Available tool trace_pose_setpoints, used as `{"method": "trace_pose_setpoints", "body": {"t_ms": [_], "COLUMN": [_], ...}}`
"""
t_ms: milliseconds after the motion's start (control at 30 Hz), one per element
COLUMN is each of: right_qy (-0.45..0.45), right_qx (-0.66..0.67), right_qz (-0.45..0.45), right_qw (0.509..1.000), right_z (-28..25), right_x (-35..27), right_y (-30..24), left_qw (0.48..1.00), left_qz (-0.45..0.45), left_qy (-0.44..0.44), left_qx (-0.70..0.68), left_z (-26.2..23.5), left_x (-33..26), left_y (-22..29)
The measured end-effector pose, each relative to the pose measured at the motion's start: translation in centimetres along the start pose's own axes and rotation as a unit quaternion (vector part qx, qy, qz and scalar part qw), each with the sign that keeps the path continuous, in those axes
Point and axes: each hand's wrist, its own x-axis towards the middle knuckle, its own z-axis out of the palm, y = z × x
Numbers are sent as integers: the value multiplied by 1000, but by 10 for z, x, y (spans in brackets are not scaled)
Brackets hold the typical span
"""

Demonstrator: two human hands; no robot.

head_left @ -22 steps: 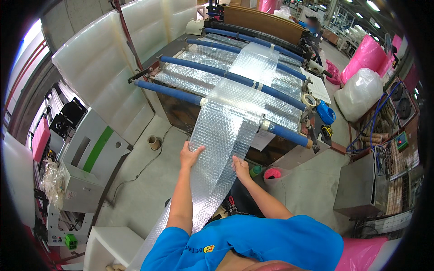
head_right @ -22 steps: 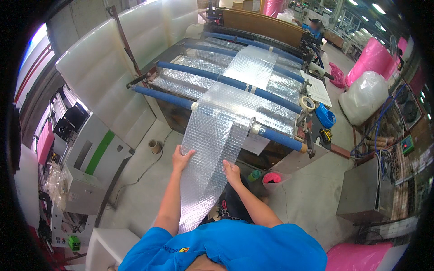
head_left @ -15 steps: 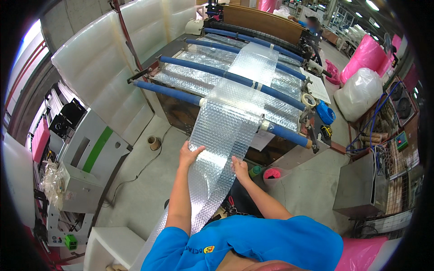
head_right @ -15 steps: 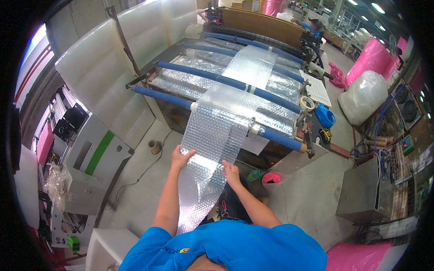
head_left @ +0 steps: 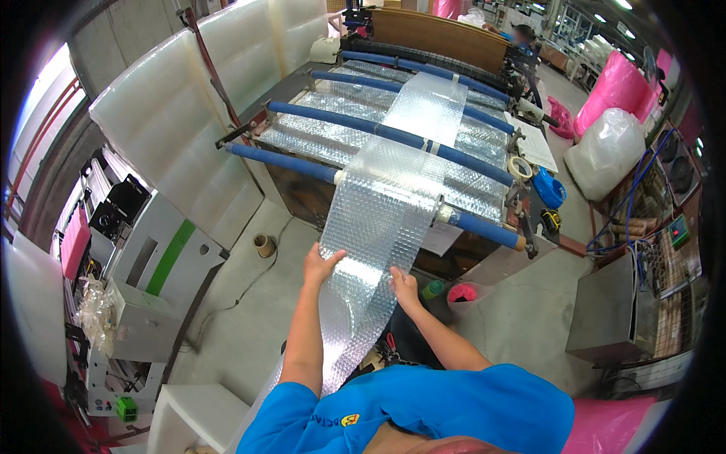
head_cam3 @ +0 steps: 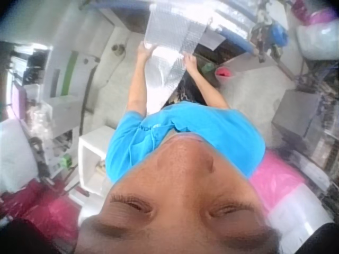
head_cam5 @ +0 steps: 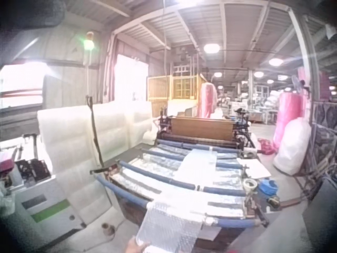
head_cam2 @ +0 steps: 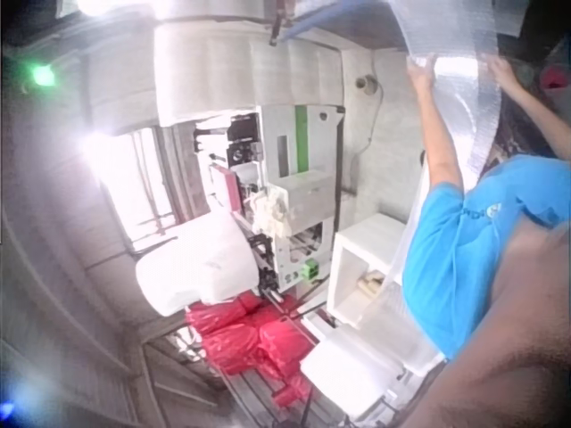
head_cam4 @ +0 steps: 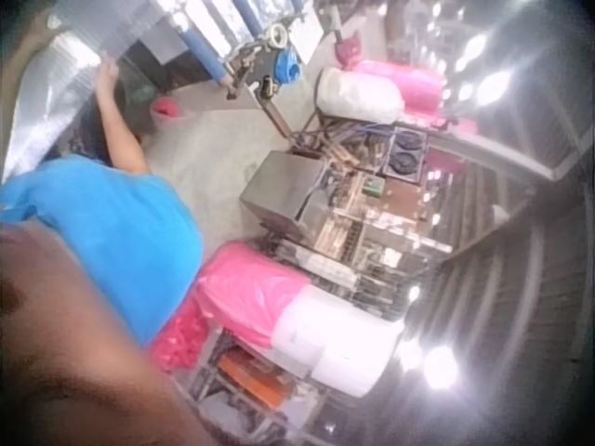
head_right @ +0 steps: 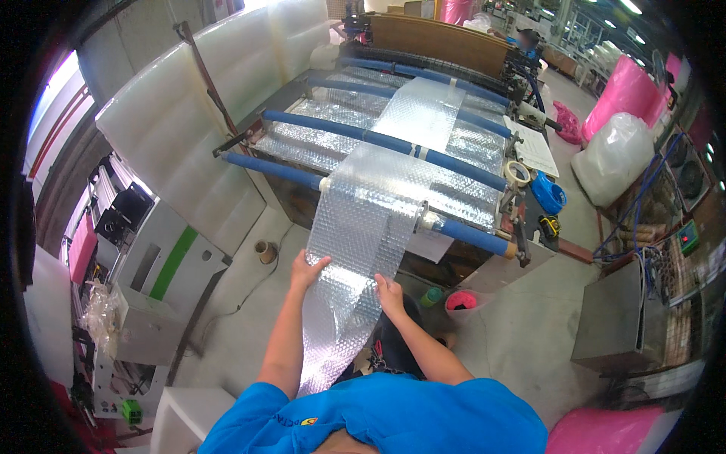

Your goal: The person pulls a sheet of bubble wrap from a machine and guides it onto a cardboard tube. They roll the bubble wrap around the tube by hand, then use scissors to cut the sheet and secure the roll with tape.

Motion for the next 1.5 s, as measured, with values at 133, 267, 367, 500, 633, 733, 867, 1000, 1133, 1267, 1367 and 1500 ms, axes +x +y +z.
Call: {"method": "trace_pose_setpoints", "body": {"t_ms": [133,267,367,500,633,733,867,1000,1133,1267,1367,1500], "right_qy": [6,27,47,98,112,82,58,50,1,-16,-1,27], "right_qx": [-45,-2,-39,3,55,24,-32,34,51,110,122,113], "right_qz": [-43,-60,-82,-116,-102,-61,-42,5,-14,-45,-38,-4], "right_qw": [998,998,995,988,987,995,997,998,999,993,992,993], "right_z": [-2,-3,-15,-22,-9,-5,0,11,10,14,15,17], "right_x": [0,20,45,76,75,63,35,14,-23,-44,-47,-39], "right_y": [22,7,-23,-47,-56,-39,-7,-3,-58,-127,-136,-89], "left_qw": [1000,999,999,999,999,999,998,999,998,996,993,995], "left_qz": [2,14,30,37,39,30,-8,-38,40,42,14,45], "left_qy": [-18,-15,-9,-9,13,-4,-66,-18,49,28,23,22], "left_qx": [-24,-50,-36,-2,28,12,-10,-5,0,-72,-115,-91], "left_z": [3,8,14,17,9,10,6,-4,-46,-78,-78,-48], "left_x": [-2,15,43,64,73,73,38,7,-19,-13,-13,-7], "left_y": [-8,13,31,83,109,87,33,7,48,68,74,26]}}
